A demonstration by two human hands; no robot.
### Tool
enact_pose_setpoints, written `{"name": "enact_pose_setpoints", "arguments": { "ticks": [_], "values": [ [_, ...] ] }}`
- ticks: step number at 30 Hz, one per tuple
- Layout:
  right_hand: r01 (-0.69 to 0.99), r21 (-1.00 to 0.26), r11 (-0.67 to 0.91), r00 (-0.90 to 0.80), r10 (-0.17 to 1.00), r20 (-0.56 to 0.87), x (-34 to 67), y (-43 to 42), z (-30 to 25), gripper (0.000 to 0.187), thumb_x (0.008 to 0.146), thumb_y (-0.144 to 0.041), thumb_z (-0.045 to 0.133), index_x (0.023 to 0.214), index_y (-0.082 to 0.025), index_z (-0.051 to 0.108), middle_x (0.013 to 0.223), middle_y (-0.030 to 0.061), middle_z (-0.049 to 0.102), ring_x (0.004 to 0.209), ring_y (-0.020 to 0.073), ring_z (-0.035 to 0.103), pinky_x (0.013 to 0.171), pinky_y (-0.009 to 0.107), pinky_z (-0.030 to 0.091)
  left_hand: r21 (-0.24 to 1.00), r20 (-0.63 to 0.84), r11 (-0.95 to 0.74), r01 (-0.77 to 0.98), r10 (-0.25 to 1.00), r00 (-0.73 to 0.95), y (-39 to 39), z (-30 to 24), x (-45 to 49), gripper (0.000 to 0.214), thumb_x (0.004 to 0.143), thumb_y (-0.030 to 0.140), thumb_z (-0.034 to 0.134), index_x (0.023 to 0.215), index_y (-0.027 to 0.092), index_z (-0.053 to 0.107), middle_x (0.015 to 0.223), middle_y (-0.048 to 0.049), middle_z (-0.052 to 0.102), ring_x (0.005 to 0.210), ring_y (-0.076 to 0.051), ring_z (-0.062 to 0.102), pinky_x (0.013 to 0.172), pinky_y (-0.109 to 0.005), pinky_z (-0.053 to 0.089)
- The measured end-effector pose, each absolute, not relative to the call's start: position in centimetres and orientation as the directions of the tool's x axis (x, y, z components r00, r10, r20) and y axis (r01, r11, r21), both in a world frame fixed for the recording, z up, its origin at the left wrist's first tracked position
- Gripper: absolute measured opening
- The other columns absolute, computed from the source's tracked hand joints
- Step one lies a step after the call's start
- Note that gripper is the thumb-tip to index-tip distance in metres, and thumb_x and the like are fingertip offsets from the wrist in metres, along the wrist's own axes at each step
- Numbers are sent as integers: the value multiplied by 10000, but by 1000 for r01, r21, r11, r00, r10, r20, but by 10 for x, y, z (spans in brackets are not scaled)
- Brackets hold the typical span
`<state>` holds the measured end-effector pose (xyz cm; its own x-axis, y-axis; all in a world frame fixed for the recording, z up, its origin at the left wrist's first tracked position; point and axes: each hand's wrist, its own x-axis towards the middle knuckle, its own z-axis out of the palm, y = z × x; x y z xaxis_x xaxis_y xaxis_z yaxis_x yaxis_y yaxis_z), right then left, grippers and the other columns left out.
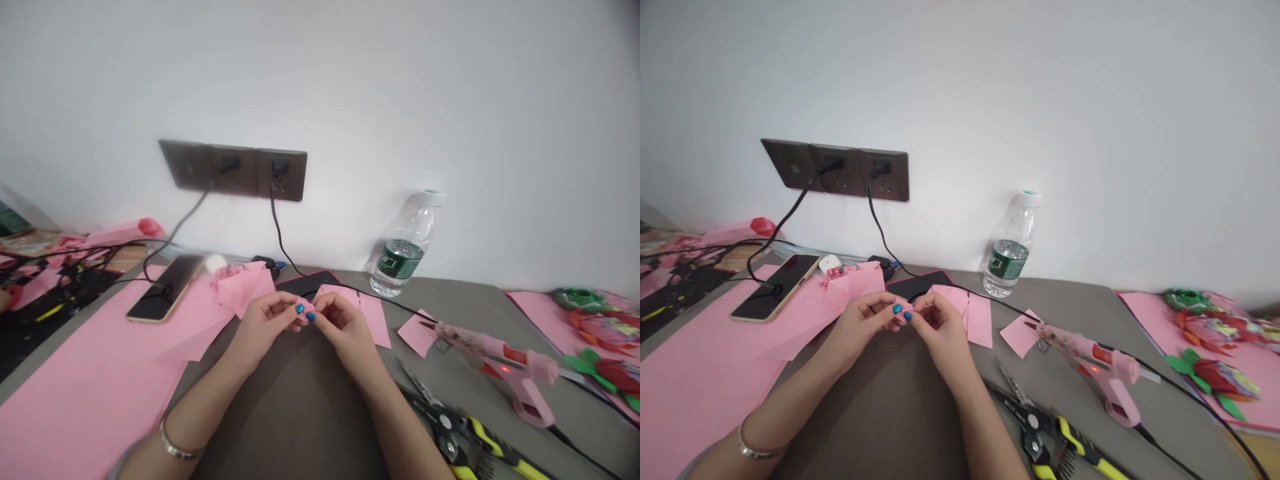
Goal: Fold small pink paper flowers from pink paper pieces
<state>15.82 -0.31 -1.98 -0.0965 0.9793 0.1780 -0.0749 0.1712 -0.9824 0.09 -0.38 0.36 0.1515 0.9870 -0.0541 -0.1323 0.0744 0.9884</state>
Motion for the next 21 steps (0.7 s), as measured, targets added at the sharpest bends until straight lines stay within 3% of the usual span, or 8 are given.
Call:
{"name": "enact_pose_setpoints", "arguments": {
  "ticks": [6,12,21],
  "values": [
    [-89,-987,133,-78,987,140,158,-3,-20,344,727,-483,762,745,-200,567,666,-19,560,596,129,529,554,247,435,997,-15,28,-72,984,179,-4,2,0,191,782,330,720,851,157,759,727,-49,739,667,-153,672,648,-253,549],
    [-167,-983,70,-124,988,91,159,-2,-18,336,705,-488,776,786,-190,645,691,8,642,638,156,616,637,291,517,996,-18,35,-79,978,208,-5,2,1,170,753,282,751,865,155,733,790,-47,738,729,-160,677,694,-263,548],
    [-51,-992,118,-119,985,123,157,-4,-19,357,760,-531,705,718,-193,598,639,-1,598,572,138,547,554,262,461,979,-86,108,-174,988,129,-3,0,3,212,729,279,774,859,158,657,709,0,687,656,-123,642,644,-231,508]
  ]
}}
